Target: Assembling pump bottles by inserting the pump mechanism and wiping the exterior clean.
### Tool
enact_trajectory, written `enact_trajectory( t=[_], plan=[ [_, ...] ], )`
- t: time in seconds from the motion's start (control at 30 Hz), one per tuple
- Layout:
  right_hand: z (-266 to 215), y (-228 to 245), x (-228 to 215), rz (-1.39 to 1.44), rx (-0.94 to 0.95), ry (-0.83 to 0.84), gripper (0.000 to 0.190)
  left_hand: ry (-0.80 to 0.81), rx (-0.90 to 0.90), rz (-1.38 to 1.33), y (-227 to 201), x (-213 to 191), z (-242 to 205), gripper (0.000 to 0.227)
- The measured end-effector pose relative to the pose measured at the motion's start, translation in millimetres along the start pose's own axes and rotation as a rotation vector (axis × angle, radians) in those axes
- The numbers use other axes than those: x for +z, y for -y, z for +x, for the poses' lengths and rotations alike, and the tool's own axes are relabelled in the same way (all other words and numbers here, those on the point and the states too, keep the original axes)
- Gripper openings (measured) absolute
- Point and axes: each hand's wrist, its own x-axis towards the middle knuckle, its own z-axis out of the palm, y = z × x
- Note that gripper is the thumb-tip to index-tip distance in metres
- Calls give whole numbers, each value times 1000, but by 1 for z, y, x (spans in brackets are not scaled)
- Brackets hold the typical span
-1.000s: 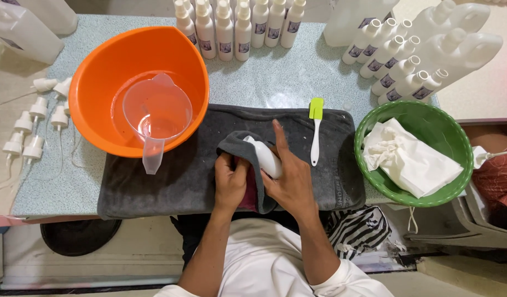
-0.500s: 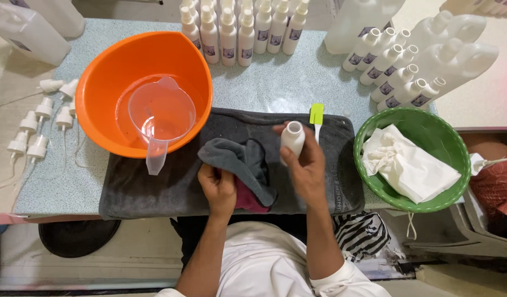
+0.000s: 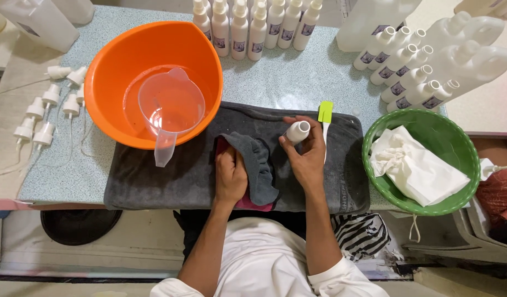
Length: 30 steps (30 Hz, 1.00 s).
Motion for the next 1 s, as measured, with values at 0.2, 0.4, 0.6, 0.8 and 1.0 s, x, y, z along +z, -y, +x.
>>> enact_trajectory(
  t=[0.2,0.4,0.6,0.8,1.0],
  plan=[
    [-5,5,-2,-84,97,-25,67,14,-39,-39,5,-3,-2,37],
    [-10,5,-5,-254,156,-101,60,-2,-63,-67,0,-1,-4,38],
    [-5,15,-15,-282,69,-15,71,-15,-70,-60,-14,-2,5,37],
    [-13,36,-15,-353,-55,34,81,-35,-77,-76,2,-2,1,35],
    [-55,64,-10,-502,-412,-183,45,-114,-35,-51,-14,-1,2,33]
  ],
)
